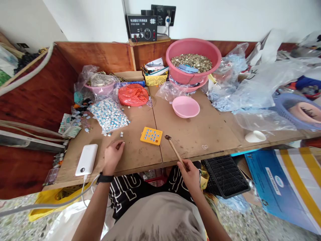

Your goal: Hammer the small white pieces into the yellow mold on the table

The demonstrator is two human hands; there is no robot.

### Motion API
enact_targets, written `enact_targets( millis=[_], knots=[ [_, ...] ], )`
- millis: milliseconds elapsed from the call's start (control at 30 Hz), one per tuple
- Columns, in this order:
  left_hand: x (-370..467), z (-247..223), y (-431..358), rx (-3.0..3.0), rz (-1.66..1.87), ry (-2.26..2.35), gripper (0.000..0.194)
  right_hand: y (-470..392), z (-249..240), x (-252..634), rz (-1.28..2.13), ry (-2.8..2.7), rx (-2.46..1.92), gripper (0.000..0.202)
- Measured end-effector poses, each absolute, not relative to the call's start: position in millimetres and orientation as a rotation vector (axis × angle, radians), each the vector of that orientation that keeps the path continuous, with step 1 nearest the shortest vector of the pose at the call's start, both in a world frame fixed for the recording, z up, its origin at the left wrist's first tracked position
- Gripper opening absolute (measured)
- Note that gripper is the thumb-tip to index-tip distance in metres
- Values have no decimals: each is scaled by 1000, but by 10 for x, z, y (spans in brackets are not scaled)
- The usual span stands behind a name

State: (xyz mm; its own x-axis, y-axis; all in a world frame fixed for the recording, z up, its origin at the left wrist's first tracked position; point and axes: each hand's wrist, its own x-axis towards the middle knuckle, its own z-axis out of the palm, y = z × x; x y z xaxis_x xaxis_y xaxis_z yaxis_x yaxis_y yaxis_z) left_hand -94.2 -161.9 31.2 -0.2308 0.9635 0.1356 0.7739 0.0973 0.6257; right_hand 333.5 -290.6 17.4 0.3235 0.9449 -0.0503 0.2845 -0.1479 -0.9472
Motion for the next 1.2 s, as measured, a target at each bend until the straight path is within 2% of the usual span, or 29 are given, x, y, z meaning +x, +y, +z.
enact_targets(
  millis=[67,167,233,333,433,667,933,1033,1200],
  knots=[
    [-943,269,-1639,1705,878,2030,37,-2932,216,3348,995,-998,-1582,58],
    [-906,207,-1694,1740,934,1998,40,-2998,349,3316,1311,-801,-1458,79],
    [-857,172,-1721,1791,985,2000,41,-3040,473,3254,1533,-707,-1336,86],
    [-774,143,-1736,1835,1003,2029,42,-3065,665,3127,1788,-567,-1137,76],
    [-713,148,-1740,1841,942,2089,42,-3044,809,3008,1899,-472,-1005,60],
    [-699,153,-1765,1858,907,2101,41,-2955,828,2832,1909,-440,-983,43],
    [-731,90,-1782,1817,1014,2065,35,-2986,465,2888,1804,-737,-1465,53],
    [-667,94,-1781,1678,1043,1995,36,-3068,355,2964,1703,-898,-1604,47],
    [-250,198,-1692,1644,1042,1740,39,-3113,309,3039,1576,-1098,-1597,36]
  ],
)
